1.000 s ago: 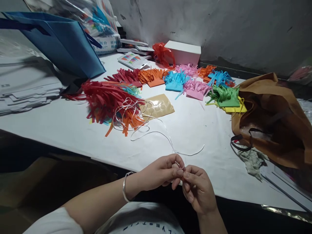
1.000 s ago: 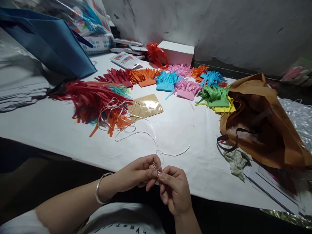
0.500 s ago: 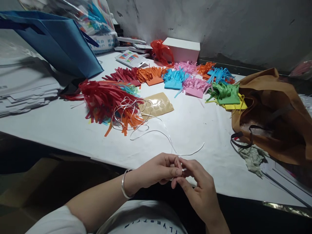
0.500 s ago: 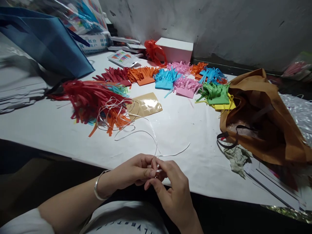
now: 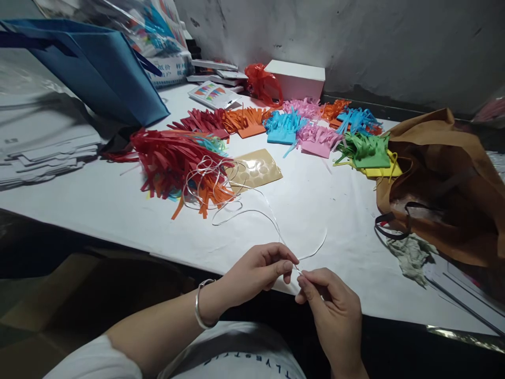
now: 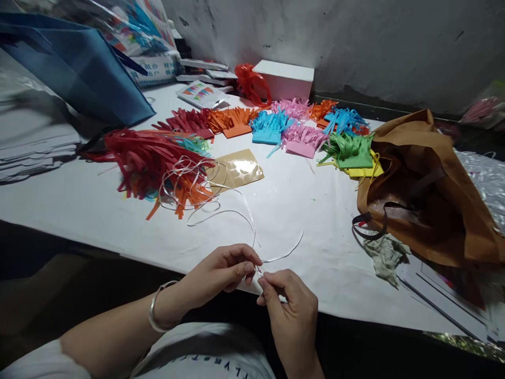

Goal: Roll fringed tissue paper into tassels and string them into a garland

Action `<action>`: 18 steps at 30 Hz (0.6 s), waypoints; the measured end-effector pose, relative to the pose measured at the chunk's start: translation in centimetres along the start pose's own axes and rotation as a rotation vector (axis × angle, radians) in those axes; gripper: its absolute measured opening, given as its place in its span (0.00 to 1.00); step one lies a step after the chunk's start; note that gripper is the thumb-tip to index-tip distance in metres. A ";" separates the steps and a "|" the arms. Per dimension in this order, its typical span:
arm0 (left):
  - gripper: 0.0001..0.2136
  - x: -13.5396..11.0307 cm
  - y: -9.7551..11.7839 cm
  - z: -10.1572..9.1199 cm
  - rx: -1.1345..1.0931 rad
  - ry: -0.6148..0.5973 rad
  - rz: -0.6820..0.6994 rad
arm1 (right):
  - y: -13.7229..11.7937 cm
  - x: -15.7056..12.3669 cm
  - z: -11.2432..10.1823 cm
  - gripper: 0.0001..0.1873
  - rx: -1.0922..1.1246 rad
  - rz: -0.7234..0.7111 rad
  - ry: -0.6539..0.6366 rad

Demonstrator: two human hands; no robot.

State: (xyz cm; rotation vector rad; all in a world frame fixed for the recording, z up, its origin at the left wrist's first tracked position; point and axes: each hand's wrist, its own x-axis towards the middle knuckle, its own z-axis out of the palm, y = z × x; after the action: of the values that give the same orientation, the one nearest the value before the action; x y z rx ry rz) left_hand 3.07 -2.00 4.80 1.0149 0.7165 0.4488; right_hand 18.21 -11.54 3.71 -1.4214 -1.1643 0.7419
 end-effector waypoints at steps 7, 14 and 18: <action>0.18 -0.2 0.1 0.1 0.038 0.032 0.083 | 0.4 0.0 -0.4 0.07 0.086 0.082 -0.096; 0.19 0.0 -0.5 -0.1 -0.101 -0.102 0.011 | 1.0 0.2 -0.1 0.13 0.156 0.197 -0.097; 0.19 0.2 -0.9 0.1 -0.262 -0.096 -0.007 | 1.9 -0.4 0.7 0.13 0.303 0.262 -0.160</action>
State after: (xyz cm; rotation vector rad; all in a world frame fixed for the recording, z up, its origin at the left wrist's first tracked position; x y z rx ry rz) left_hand 3.34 -2.35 4.01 0.7824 0.5581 0.4713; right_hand 17.91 -11.54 1.66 -1.2869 -0.9455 1.1825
